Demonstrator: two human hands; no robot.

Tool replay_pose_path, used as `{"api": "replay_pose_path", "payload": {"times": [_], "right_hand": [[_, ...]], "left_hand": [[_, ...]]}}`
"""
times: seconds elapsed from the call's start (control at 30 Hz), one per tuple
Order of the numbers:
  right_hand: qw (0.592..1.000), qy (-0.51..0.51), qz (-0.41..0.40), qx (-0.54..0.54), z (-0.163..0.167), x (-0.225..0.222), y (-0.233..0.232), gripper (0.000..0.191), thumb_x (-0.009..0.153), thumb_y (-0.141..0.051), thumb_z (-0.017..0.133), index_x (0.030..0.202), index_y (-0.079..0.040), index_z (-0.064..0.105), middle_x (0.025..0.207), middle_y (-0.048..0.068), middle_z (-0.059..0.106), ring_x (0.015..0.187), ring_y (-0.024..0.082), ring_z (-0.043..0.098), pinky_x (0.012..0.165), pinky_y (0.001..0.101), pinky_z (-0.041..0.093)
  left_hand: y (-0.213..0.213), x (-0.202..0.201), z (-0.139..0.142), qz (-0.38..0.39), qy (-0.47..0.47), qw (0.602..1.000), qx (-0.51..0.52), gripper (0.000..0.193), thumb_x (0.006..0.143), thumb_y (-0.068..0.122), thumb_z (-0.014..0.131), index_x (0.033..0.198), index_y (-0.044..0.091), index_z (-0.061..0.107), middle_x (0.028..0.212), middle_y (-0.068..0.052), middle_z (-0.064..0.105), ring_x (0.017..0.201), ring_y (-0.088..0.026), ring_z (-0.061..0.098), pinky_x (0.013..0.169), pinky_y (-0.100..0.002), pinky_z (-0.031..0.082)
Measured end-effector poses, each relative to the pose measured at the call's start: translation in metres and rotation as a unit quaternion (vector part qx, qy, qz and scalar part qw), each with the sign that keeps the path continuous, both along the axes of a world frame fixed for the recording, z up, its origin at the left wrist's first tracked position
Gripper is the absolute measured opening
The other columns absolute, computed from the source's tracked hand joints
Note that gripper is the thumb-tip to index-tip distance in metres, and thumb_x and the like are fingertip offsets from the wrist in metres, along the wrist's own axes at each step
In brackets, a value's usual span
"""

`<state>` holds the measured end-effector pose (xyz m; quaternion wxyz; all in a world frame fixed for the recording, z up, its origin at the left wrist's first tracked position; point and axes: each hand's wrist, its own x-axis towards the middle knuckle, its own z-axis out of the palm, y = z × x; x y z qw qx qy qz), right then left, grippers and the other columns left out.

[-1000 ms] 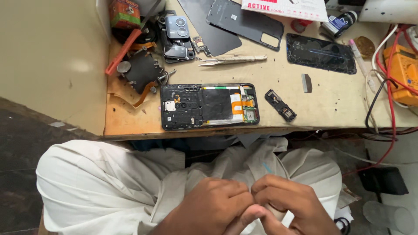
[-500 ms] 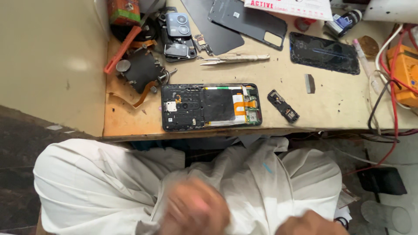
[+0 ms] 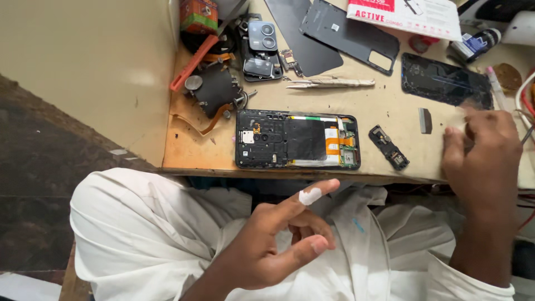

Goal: The person repairs a disassembled smartphone, first working on its internal components while holding it on their lap, then placing the open phone on the workbench. They handle a tape roll, tear off pieces, and press the tape onto the phone's internal frame, also picking up and repositioning small phone parts.

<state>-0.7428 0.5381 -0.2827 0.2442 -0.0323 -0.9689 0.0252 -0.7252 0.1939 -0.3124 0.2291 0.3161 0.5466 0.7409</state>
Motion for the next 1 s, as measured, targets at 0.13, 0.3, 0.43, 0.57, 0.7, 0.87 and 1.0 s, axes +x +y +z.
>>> {"api": "replay_pose_path", "payload": {"times": [0.13,0.3,0.43,0.57,0.7,0.87,1.0], "right_hand": [[1.0,-0.009,-0.026,-0.002,0.001,-0.005,0.0,0.066,0.09,-0.001,0.077,0.149,0.013,0.052,0.109,0.022,0.064,0.103,0.037,0.06,0.087,0.0451,0.052],[0.991,0.1,-0.009,-0.087,0.021,0.016,-0.037,0.046,0.093,0.0,0.074,0.135,0.013,0.059,0.115,0.02,0.067,0.104,0.028,0.061,0.09,0.0391,0.051],[0.879,-0.012,0.039,-0.474,0.011,0.067,-0.093,0.023,0.097,-0.001,0.068,0.119,0.003,0.069,0.109,0.01,0.074,0.099,0.015,0.07,0.094,0.0302,0.057],[0.633,-0.126,0.121,-0.754,-0.015,0.077,-0.127,0.025,0.089,0.0,0.069,0.112,0.008,0.07,0.098,0.013,0.075,0.09,0.018,0.074,0.083,0.0334,0.061],[0.642,-0.112,0.081,-0.754,-0.021,0.079,-0.138,0.015,0.088,0.003,0.073,0.101,0.01,0.071,0.091,0.014,0.075,0.081,0.019,0.073,0.074,0.0327,0.06],[0.65,-0.111,0.103,-0.745,-0.021,0.081,-0.139,0.009,0.088,0.005,0.073,0.095,0.009,0.07,0.089,0.013,0.073,0.08,0.018,0.072,0.074,0.0299,0.058],[0.627,-0.086,0.166,-0.756,-0.027,0.078,-0.139,0.009,0.091,0.005,0.073,0.097,0.009,0.068,0.093,0.013,0.072,0.084,0.017,0.071,0.078,0.03,0.058]], "left_hand": [[0.006,-0.002,0.003,0.003,0.051,0.997,-0.064,0.075,0.104,0.018,0.065,0.168,0.006,0.029,0.103,-0.007,0.079,0.081,-0.016,0.073,0.079,-0.028,0.06],[0.013,-0.004,0.002,0.024,0.114,0.986,-0.115,0.078,0.102,0.018,0.066,0.167,0.007,0.024,0.103,-0.004,0.079,0.077,-0.018,0.076,0.077,-0.028,0.061],[0.024,0.0,-0.005,0.049,0.163,0.973,-0.157,0.081,0.098,0.018,0.068,0.165,0.009,0.024,0.102,-0.004,0.08,0.067,-0.02,0.074,0.068,-0.03,0.06],[0.026,0.006,-0.011,0.052,0.205,0.958,-0.194,0.08,0.098,0.019,0.071,0.165,0.014,0.029,0.087,-0.008,0.075,0.064,-0.025,0.072,0.062,-0.035,0.057],[0.021,0.009,-0.014,0.114,0.277,0.936,-0.184,0.074,0.099,0.015,0.068,0.163,0.014,0.032,0.106,-0.01,0.076,0.072,-0.028,0.072,0.063,-0.037,0.056],[0.018,0.011,-0.014,0.15,0.309,0.923,-0.172,0.067,0.1,0.014,0.067,0.161,0.012,0.037,0.115,-0.011,0.076,0.078,-0.029,0.073,0.064,-0.037,0.057],[0.017,0.012,-0.014,0.146,0.311,0.917,-0.201,0.066,0.101,0.015,0.067,0.16,0.009,0.038,0.104,-0.009,0.076,0.074,-0.028,0.072,0.063,-0.038,0.056]]}}
